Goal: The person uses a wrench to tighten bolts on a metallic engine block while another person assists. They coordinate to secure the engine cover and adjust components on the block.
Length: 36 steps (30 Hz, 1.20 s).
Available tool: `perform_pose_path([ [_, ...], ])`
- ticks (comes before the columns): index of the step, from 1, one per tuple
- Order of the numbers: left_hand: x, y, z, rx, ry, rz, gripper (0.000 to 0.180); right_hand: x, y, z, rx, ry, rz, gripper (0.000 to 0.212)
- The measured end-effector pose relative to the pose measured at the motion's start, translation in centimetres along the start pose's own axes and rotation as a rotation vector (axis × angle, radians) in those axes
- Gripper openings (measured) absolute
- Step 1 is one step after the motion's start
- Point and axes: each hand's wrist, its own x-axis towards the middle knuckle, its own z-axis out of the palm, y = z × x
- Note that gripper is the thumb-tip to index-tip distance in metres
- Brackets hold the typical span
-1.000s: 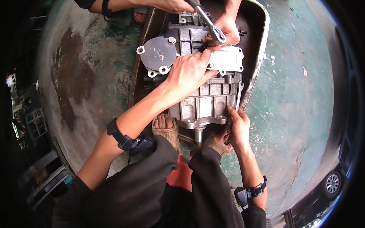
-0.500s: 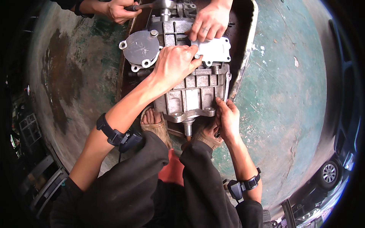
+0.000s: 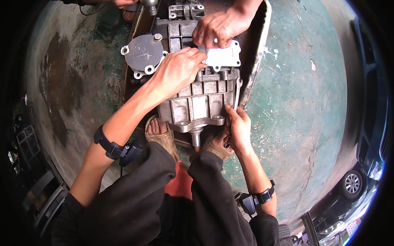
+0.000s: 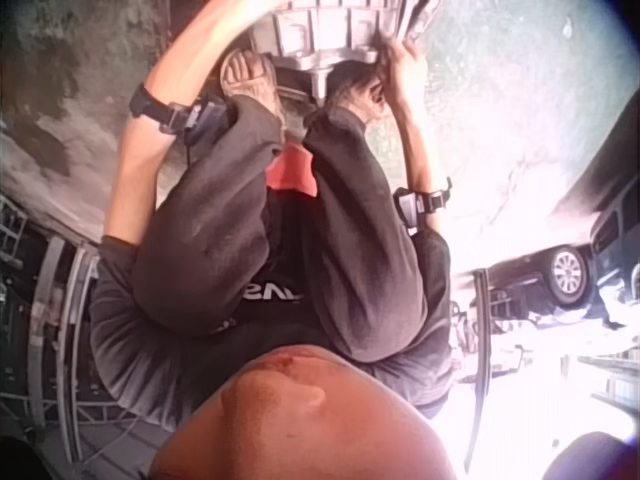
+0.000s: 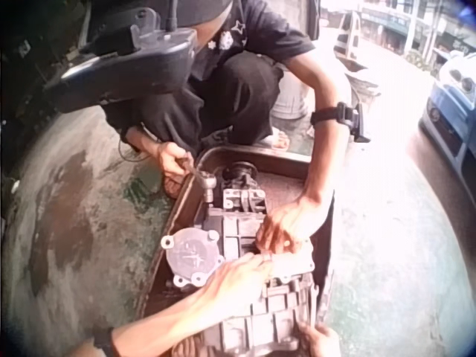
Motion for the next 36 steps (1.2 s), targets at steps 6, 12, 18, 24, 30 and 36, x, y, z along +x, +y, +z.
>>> perform_pose_path([
  [6,0.2,-0.3,0.4,-0.010,0.090,0.021,0.017,0.0,-0.1,0.3,-0.015,-0.001,0.017,0.022],
  [12,0.4,0.5,0.8,0.077,0.164,-0.048,0.021,0.0,0.1,0.2,-0.011,0.016,0.003,0.021],
  [18,-0.2,0.7,0.0,0.006,0.047,-0.105,0.029,0.0,0.1,0.2,-0.010,0.011,-0.006,0.019],
  [24,-0.3,0.2,-0.8,-0.003,-0.029,-0.017,0.024,-0.1,0.1,0.1,0.023,0.000,0.011,0.019],
  [30,0.2,0.2,-0.6,-0.037,0.025,0.003,0.019,-0.1,0.0,0.1,0.017,-0.005,0.021,0.021],
  [36,0.7,1.0,0.1,0.092,0.111,-0.064,0.024,-0.1,0.1,0.1,0.022,-0.007,0.014,0.023],
])
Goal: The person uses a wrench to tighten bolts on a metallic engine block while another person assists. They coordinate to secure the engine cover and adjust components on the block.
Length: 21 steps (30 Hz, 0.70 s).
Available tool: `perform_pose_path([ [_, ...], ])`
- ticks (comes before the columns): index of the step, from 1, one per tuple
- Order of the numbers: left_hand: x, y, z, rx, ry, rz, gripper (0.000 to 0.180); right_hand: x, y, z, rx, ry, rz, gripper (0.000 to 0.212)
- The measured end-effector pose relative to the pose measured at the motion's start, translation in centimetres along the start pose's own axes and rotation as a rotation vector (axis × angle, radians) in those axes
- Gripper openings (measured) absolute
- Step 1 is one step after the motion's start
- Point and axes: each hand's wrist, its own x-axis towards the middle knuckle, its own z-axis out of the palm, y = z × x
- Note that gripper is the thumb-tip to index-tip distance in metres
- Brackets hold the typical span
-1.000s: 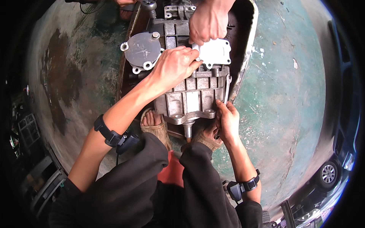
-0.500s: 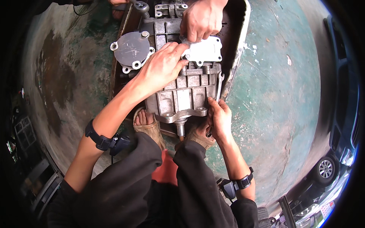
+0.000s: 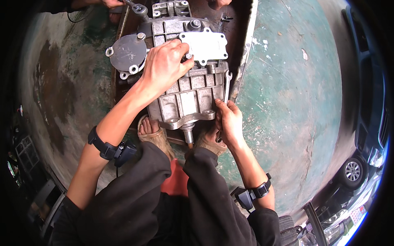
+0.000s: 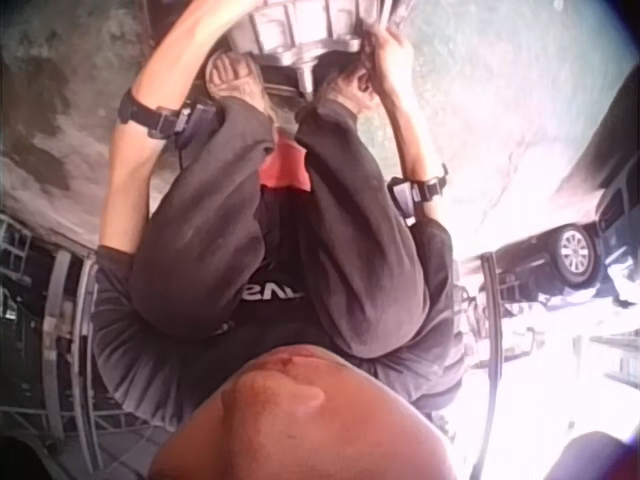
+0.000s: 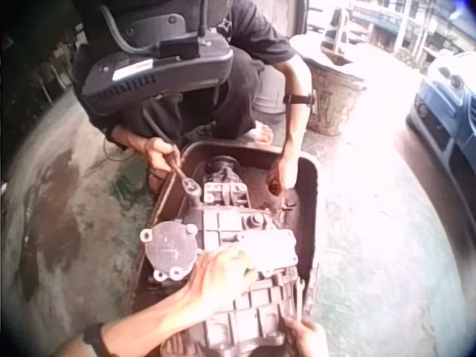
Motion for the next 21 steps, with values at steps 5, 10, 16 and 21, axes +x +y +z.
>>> perform_pose_path([
  [5,0.3,0.8,0.3,0.137,-0.051,-0.050,0.027,0.0,0.1,0.1,0.002,0.001,-0.012,0.023],
  [10,1.3,2.1,1.0,0.148,-0.163,-0.198,0.029,-0.2,0.0,0.2,-0.035,0.013,-0.008,0.022],
  [16,0.1,1.2,-0.2,-0.057,-0.216,-0.162,0.020,-0.2,0.0,0.1,-0.009,-0.004,-0.014,0.021],
  [21,0.1,0.1,-1.0,-0.124,-0.217,0.009,0.012,-0.1,0.3,-0.1,0.010,-0.005,-0.014,0.022],
])
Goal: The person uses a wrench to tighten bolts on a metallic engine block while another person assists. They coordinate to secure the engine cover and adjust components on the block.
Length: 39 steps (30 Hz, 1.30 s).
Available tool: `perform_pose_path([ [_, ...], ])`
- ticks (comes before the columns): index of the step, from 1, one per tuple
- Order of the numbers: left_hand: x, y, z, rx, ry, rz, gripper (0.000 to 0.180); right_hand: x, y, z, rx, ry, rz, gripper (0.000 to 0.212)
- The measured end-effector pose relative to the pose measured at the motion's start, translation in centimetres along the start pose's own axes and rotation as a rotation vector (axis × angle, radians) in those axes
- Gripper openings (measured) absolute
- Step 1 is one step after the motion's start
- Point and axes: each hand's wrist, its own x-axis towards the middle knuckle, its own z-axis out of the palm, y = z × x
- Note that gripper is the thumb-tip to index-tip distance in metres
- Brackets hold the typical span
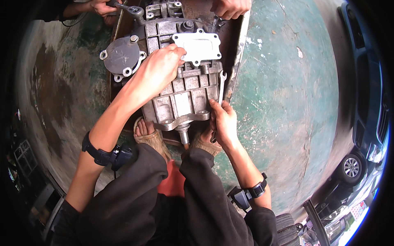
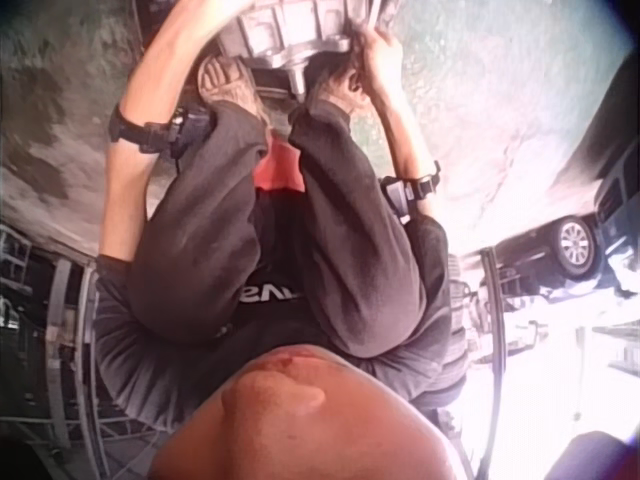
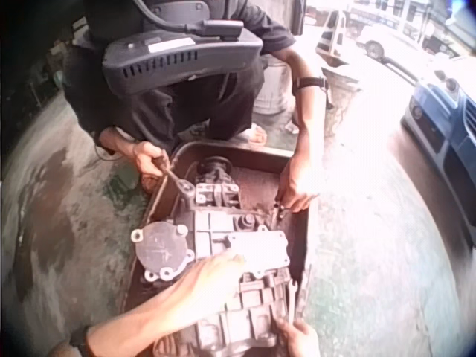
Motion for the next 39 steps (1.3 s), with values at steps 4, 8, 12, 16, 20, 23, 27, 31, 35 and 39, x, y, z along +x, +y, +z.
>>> perform_pose_path([
  [4,1.0,0.4,-0.7,0.021,0.001,-0.044,0.015,0.0,0.0,0.0,-0.001,0.006,0.004,0.022],
  [8,2.0,1.1,-1.1,-0.020,0.186,-0.023,0.025,-0.2,-0.3,0.3,0.001,0.027,0.024,0.017],
  [12,0.9,2.6,0.2,-0.179,0.043,-0.175,0.032,-0.8,-0.6,0.3,-0.011,-0.024,-0.003,0.017],
  [16,-2.4,4.9,2.4,-0.263,-0.090,-0.027,0.033,-1.0,-1.0,-0.4,0.121,-0.228,-0.087,0.021],
  [20,-3.9,5.3,3.7,-0.288,-0.011,0.035,0.032,-0.6,-0.9,-1.3,0.334,-0.402,-0.008,0.024],
  [23,-4.2,4.8,3.8,-0.291,-0.061,0.041,0.030,-0.2,-0.4,-1.7,0.460,-0.426,0.092,0.021],
  [27,-4.7,5.2,4.1,-0.260,-0.077,0.053,0.032,-0.1,-0.1,-1.8,0.335,-0.349,0.079,0.014],
  [31,-5.3,4.7,3.8,-0.106,-0.001,0.092,0.034,-0.1,-0.8,-1.6,0.207,-0.256,-0.004,0.014],
  [35,-6.4,2.4,2.5,0.013,0.116,0.134,0.025,1.1,-3.5,-0.8,0.035,0.038,-0.237,0.015],
  [39,-6.7,1.5,2.9,0.008,0.186,0.199,0.015,3.4,-7.0,0.3,0.022,0.099,-0.431,0.019],
])
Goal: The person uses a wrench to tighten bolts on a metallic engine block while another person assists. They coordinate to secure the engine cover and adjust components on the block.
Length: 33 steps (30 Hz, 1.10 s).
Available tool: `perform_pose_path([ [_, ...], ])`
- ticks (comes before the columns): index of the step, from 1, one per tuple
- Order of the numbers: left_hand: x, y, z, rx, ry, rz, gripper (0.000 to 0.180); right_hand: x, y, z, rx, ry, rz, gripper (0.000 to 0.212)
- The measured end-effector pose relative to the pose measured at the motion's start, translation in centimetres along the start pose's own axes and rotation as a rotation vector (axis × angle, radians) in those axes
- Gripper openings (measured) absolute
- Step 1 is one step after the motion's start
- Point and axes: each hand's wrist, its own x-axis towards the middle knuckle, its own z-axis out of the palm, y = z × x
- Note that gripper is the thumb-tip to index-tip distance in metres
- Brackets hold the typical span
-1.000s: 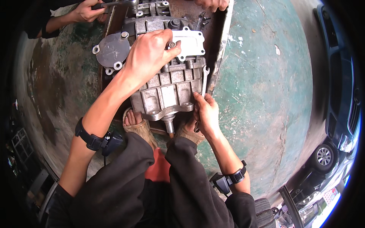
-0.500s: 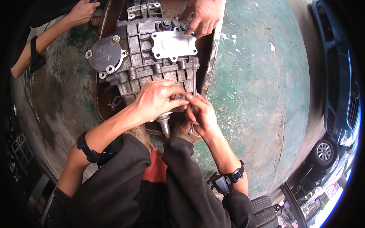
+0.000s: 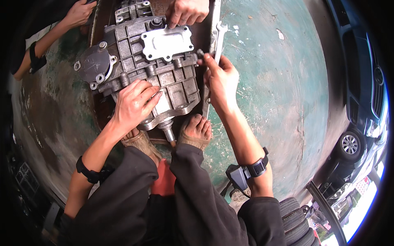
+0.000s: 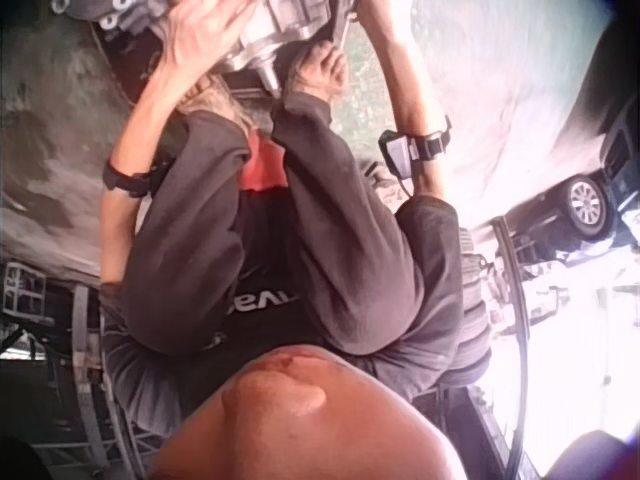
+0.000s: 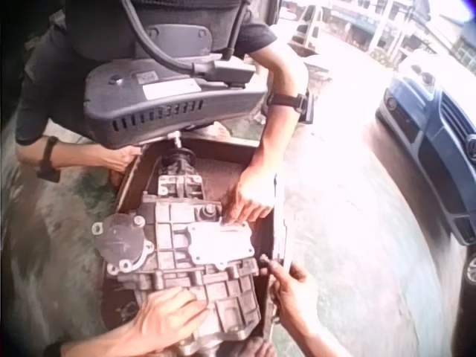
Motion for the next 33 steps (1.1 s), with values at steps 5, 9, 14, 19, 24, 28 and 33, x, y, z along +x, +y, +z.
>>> perform_pose_path([
  [5,0.1,0.5,0.7,-0.001,0.042,-0.058,0.012,1.8,-0.5,0.1,0.043,-0.114,0.049,0.022],
  [9,0.1,0.3,0.6,0.011,0.050,-0.034,0.009,0.0,1.7,-1.9,-0.175,0.033,0.124,0.027],
  [14,0.0,0.2,0.9,0.013,0.054,-0.037,0.010,-1.5,1.9,-6.9,-0.904,-0.070,-0.114,0.030],
  [19,-0.1,0.4,1.0,0.009,0.057,-0.053,0.010,-0.7,-0.2,-8.6,-1.473,-0.234,-0.621,0.013],
  [24,0.0,0.2,1.1,0.027,0.083,-0.023,0.010,0.8,-2.3,-7.7,-1.753,-0.258,-0.872,0.015],
  [28,0.0,0.1,1.2,0.029,0.092,-0.012,0.010,2.0,-2.5,-7.3,-1.850,-0.254,-1.025,0.019],
  [33,0.0,0.1,1.2,0.027,0.092,-0.011,0.010,3.9,-1.6,-7.7,-1.751,-0.263,-1.092,0.023],
])
